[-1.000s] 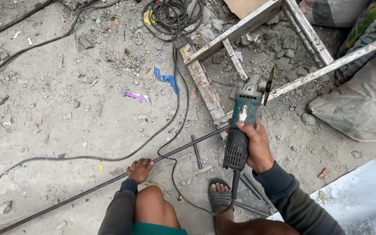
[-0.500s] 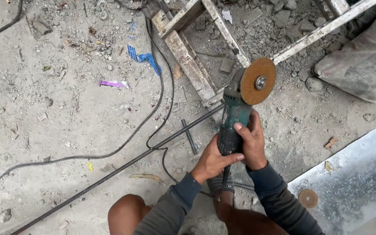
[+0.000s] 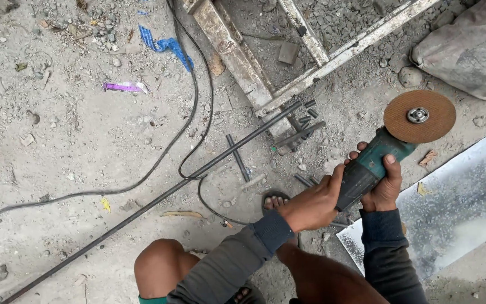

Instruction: Cutting metal rods into smaller segments using a handheld angle grinder

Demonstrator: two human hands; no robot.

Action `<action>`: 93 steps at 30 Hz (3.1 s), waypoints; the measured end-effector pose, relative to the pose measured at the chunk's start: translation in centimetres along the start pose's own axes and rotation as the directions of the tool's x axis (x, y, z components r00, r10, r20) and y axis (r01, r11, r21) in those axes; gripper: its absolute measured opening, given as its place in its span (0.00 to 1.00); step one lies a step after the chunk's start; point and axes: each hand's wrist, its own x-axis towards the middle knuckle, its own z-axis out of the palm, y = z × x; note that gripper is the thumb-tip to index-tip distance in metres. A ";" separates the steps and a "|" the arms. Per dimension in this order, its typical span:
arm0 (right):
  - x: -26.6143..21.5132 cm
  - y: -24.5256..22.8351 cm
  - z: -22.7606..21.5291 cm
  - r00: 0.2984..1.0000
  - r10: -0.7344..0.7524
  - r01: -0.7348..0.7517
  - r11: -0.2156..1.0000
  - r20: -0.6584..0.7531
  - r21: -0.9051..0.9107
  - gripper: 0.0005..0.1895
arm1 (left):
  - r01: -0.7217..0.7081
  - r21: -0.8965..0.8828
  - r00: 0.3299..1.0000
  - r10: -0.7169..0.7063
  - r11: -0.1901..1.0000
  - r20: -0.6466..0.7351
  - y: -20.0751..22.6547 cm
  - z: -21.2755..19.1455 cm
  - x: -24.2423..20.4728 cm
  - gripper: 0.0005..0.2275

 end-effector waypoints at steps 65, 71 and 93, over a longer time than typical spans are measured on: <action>4.5 -6.6 -8.0 0.995 0.056 -0.099 0.680 -0.083 -0.727 0.22 | 0.616 0.107 0.776 -0.577 0.781 -0.253 -15.5 -6.0 2.9 0.18; 5.4 -8.0 -6.4 0.992 0.066 -0.129 0.537 -0.111 -0.834 0.21 | 0.630 0.094 0.766 -0.598 0.771 -0.237 -16.1 -5.9 3.2 0.19; 4.7 -2.3 -5.1 0.913 0.382 -0.155 0.005 -0.141 -0.988 0.42 | 0.522 0.125 0.833 -0.473 0.844 -0.288 -15.2 -6.9 2.7 0.22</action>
